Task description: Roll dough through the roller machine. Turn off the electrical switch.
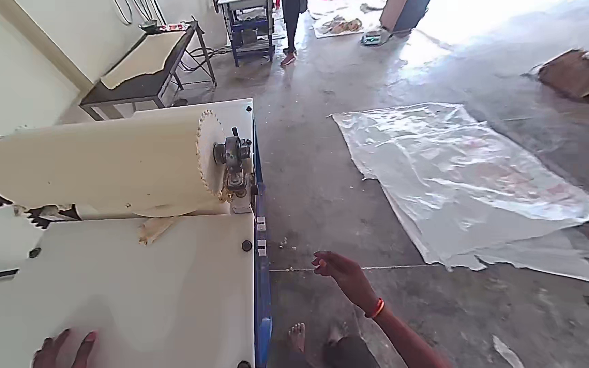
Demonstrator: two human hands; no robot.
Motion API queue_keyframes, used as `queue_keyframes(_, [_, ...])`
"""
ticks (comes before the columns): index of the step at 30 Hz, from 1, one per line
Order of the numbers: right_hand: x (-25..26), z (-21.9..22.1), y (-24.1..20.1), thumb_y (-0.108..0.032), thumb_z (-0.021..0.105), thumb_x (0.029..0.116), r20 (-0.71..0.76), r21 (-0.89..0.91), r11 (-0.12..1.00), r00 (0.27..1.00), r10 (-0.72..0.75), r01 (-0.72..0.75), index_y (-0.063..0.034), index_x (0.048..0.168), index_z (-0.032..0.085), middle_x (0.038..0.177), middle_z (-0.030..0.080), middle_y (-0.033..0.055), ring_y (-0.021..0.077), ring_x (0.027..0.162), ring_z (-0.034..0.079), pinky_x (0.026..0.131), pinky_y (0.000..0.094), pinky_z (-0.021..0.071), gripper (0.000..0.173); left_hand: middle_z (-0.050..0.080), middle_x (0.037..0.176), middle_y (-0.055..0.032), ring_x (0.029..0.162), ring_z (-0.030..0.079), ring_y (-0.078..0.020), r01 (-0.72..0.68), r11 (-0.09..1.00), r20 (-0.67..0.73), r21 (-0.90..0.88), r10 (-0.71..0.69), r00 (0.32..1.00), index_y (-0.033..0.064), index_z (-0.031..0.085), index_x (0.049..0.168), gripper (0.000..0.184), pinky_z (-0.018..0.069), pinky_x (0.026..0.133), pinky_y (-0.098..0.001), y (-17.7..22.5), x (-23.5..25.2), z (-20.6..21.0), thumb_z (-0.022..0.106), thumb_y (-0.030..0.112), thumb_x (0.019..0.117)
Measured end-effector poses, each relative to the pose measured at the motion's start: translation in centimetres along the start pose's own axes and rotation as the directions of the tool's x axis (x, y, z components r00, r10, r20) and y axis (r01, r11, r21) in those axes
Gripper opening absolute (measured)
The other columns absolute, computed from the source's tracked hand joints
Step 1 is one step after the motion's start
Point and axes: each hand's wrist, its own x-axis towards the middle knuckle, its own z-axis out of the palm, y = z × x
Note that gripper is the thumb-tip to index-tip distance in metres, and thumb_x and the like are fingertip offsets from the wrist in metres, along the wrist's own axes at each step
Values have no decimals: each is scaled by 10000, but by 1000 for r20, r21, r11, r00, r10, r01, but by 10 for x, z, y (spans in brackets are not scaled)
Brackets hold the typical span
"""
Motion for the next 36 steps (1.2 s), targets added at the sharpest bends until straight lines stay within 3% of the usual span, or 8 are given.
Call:
queue_keyframes(4, [61,-28,7,-88,607,996,142,52,999,990,4,-11,24,1213,681,1088,753,85,153,920,749,845,320,636,255,603,1303,-319,1173,645,-337,-81,893,-60,-444,60,996,-148,489,1378,502,525,1019,-460,137,-28,-8,575,203,1030])
queue_keyframes(7, [103,-76,14,-128,613,998,248,50,996,965,-85,75,25,1210,677,1089,746,79,142,934,738,860,319,625,269,724,1140,-99,1003,726,-190,-251,600,-144,-760,221,965,-51,600,1261,348,614,899,-377,267,-65,32,557,207,1033])
queue_keyframes(10, [138,-126,5,-131,609,999,290,44,997,954,-75,65,13,1227,674,1102,749,71,143,948,741,859,317,627,277,753,1104,-95,985,743,-228,-104,360,-8,-927,258,966,-3,647,1217,292,620,893,-392,391,-82,87,509,188,1044])
queue_keyframes(14, [209,-162,-16,-155,623,1002,399,43,993,910,-115,107,14,1225,677,1105,747,65,137,951,737,861,311,624,285,686,1261,-164,1123,698,-299,164,24,166,-986,190,968,-10,505,1374,376,591,950,-444,488,-64,142,357,181,1086])
queue_keyframes(18, [287,-142,-41,-150,613,1013,544,66,977,814,-205,202,10,1216,686,1155,736,73,128,976,733,881,307,621,268,703,1207,-141,1072,718,-253,133,-154,164,-979,-216,962,19,408,1426,362,593,927,-405,528,-32,158,263,157,1124])
queue_keyframes(25, [416,-42,-97,-182,608,1029,752,146,930,573,-326,338,36,1253,668,1219,714,118,120,1059,712,953,282,586,318,601,1347,-217,1131,696,-313,-95,47,-106,-994,-386,916,21,75,1545,661,610,929,-456,538,0,189,477,55,1022])
queue_keyframes(31, [486,40,-140,-167,640,1008,899,143,944,359,-250,297,18,1308,645,1299,683,147,157,1136,699,974,307,586,353,634,1334,-203,1120,707,-329,-112,28,-111,-993,-486,867,38,62,1530,748,614,935,-451,558,10,195,584,146,1006])
queue_keyframes(36, [511,119,-135,-244,703,978,995,98,968,-5,-99,229,20,1320,630,1275,668,165,173,1095,691,922,331,593,439,690,1250,-183,1083,720,-342,-109,-27,-70,-994,-615,785,66,187,1515,715,610,929,-465,579,22,189,646,229,992])
